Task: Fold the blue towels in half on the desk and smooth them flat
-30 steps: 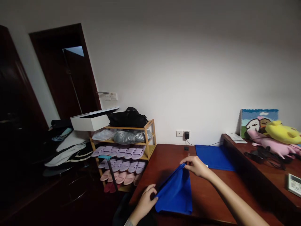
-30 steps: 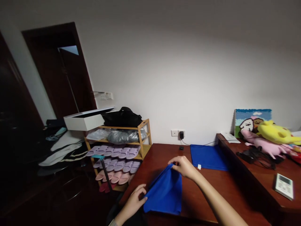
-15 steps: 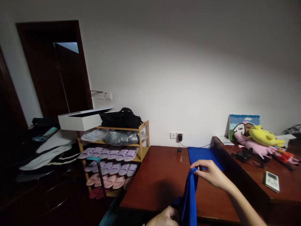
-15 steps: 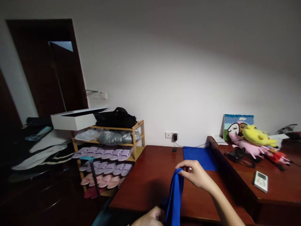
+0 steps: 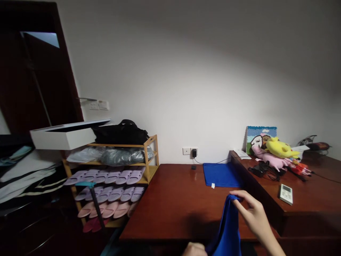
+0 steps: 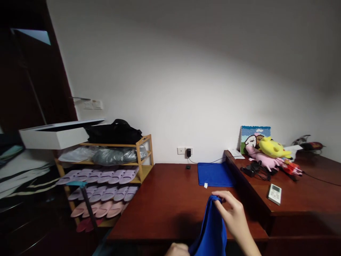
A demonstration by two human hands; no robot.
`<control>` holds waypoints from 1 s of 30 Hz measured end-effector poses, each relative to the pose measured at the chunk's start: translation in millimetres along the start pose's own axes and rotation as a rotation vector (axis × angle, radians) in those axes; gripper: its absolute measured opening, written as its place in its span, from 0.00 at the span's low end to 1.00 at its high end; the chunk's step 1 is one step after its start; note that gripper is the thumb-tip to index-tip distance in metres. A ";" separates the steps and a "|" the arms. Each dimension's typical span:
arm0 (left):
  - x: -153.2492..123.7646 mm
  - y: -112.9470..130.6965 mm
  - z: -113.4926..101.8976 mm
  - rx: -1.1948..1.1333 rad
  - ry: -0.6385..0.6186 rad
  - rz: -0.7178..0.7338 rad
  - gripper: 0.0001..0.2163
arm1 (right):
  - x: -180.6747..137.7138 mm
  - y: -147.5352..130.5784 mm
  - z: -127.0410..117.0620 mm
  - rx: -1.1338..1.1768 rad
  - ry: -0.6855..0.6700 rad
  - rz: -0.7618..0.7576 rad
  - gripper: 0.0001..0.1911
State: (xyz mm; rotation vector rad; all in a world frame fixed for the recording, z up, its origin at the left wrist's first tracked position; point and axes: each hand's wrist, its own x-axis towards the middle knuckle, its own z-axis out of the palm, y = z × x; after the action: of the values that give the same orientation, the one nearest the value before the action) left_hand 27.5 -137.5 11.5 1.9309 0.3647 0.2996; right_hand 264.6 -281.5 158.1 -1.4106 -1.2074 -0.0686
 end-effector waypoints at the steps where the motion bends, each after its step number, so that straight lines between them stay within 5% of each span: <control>1: -2.5 5.0 -7.4 0.076 0.123 0.054 0.15 | -0.3 3.2 -3.7 -0.021 0.021 -0.010 0.15; 4: -14.8 25.8 -41.9 0.352 0.482 0.230 0.10 | 0.9 11.3 -12.7 -0.066 0.101 -0.023 0.17; 6: -24.1 39.7 -67.0 0.506 0.562 0.306 0.08 | 2.0 13.7 -15.5 -0.090 0.127 -0.036 0.17; 11: -40.9 58.8 -103.8 0.768 0.615 0.452 0.07 | 3.0 12.1 -15.7 -0.135 0.064 -0.149 0.13; 22: -60.1 94.1 -123.2 0.738 0.661 0.548 0.07 | 3.2 24.9 -22.1 -0.125 -0.033 -0.205 0.10; 30: -71.1 103.6 -132.1 0.709 0.614 0.401 0.07 | 2.3 27.8 -25.3 -0.144 -0.084 -0.107 0.13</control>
State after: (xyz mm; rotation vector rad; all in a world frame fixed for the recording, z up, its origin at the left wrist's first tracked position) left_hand -75.6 -90.0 154.2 2.5802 0.5256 1.1674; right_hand 299.1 -292.1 147.3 -1.4845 -1.3699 -0.1747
